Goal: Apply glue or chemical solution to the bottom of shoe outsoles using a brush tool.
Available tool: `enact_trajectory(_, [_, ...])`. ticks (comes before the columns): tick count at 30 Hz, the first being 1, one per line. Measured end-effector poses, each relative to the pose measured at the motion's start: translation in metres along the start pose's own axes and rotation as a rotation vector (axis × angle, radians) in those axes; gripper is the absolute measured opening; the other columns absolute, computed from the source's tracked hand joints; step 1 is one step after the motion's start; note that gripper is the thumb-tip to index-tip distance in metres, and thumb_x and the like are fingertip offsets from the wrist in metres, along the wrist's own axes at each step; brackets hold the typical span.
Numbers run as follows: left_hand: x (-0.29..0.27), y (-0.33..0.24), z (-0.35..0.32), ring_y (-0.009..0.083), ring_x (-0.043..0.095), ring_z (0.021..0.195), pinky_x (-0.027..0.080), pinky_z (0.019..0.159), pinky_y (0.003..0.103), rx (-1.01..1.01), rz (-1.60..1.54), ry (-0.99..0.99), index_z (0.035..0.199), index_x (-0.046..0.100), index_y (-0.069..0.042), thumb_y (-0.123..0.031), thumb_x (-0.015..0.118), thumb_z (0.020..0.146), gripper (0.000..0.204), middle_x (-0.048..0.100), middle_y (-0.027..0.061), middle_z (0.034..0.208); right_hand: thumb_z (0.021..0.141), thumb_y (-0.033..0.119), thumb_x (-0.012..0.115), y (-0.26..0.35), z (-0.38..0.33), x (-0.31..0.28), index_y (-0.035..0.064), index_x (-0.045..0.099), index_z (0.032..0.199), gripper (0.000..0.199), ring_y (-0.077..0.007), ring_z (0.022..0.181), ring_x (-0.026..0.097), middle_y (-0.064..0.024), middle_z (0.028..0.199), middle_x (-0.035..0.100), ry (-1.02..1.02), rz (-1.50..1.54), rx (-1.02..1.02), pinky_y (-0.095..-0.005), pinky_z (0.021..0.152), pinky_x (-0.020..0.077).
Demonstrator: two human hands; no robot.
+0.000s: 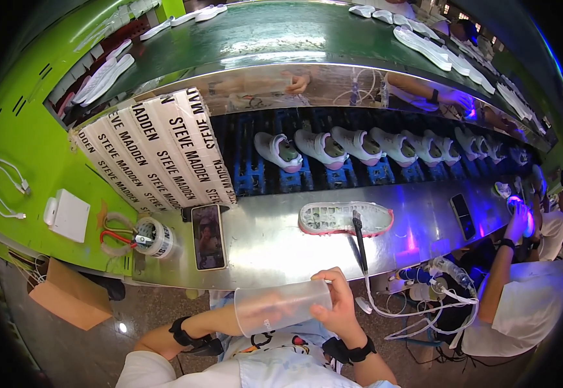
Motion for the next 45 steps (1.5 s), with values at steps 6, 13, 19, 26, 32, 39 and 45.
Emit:
enact_trajectory(6, [-0.013,-0.018,-0.003,0.0220,0.039,0.121,0.032,0.101,0.032,0.069,-0.079,-0.257,0.141,0.028,-0.003,-0.025,0.044,0.097,0.052,0.040,0.0119,0.131,0.072,0.061,0.066,0.005,0.006,-0.001,0.0016,0.048,0.104,0.070,-0.0122,0.084,0.048,-0.0036,0.094,0.044,-0.075,-0.051,0.040,-0.0249,0.074,0.0398])
enact_trajectory(13, [-0.003,-0.014,0.021,0.0266,0.040,0.124,0.030,0.102,0.033,0.157,0.090,-0.083,0.143,0.025,-0.005,-0.018,0.049,0.093,0.057,0.038,0.0163,0.136,0.074,0.038,0.072,-0.004,0.004,0.001,0.0008,0.047,0.110,0.058,-0.0146,0.088,0.049,-0.0057,0.100,0.039,0.028,0.005,0.012,-0.0275,0.075,0.0441])
enact_trajectory(19, [0.001,-0.018,0.028,0.0300,0.048,0.114,0.037,0.096,0.034,0.200,0.158,-0.172,0.133,0.045,-0.005,-0.012,0.050,0.091,0.042,0.046,0.0169,0.124,0.074,0.057,0.066,0.003,0.001,-0.005,0.0010,0.047,0.105,0.067,-0.0133,0.085,0.048,-0.0051,0.096,0.043,-0.044,-0.094,0.002,-0.0254,0.074,0.0402])
enact_trajectory(26, [-0.002,-0.026,0.013,0.0266,0.051,0.109,0.040,0.093,0.036,0.247,0.323,-0.143,0.124,0.050,-0.003,-0.015,0.052,0.090,0.036,0.049,0.0158,0.123,0.074,0.045,0.073,0.001,0.000,-0.013,-0.0004,0.048,0.110,0.063,-0.0135,0.088,0.050,-0.0053,0.100,0.041,-0.017,-0.013,-0.015,-0.0266,0.076,0.0441])
enact_trajectory(32, [-0.008,-0.031,0.001,0.0251,0.047,0.116,0.037,0.096,0.034,0.069,0.071,-0.321,0.139,0.027,0.001,-0.023,0.045,0.096,0.053,0.045,0.0155,0.128,0.074,0.046,0.073,-0.002,0.002,-0.013,-0.0001,0.048,0.112,0.064,-0.0135,0.089,0.050,-0.0051,0.101,0.041,-0.010,0.063,0.002,-0.0266,0.076,0.0441])
enact_trajectory(39, [0.004,-0.007,0.011,0.0224,0.045,0.116,0.036,0.098,0.032,0.083,0.118,-0.145,0.137,0.034,-0.002,-0.016,0.048,0.093,0.048,0.045,0.0146,0.129,0.073,0.045,0.074,-0.001,0.003,-0.003,0.0003,0.048,0.112,0.065,-0.0144,0.091,0.051,-0.0051,0.102,0.041,0.044,0.074,0.018,-0.0270,0.078,0.0443])
enact_trajectory(45, [0.004,-0.018,0.012,0.0225,0.046,0.114,0.036,0.097,0.032,0.052,0.028,-0.113,0.133,0.038,0.000,-0.021,0.044,0.096,0.043,0.046,0.0138,0.128,0.072,0.045,0.075,0.003,0.000,-0.015,-0.0001,0.048,0.110,0.065,-0.0146,0.090,0.050,-0.0057,0.100,0.042,-0.008,0.018,0.006,-0.0274,0.077,0.0446])
Point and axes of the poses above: each hand's wrist, its own z-axis towards the middle knuckle, its own x-axis out of the palm, y = z × x, the point moved 9 cm from there along z, towards the middle knuckle
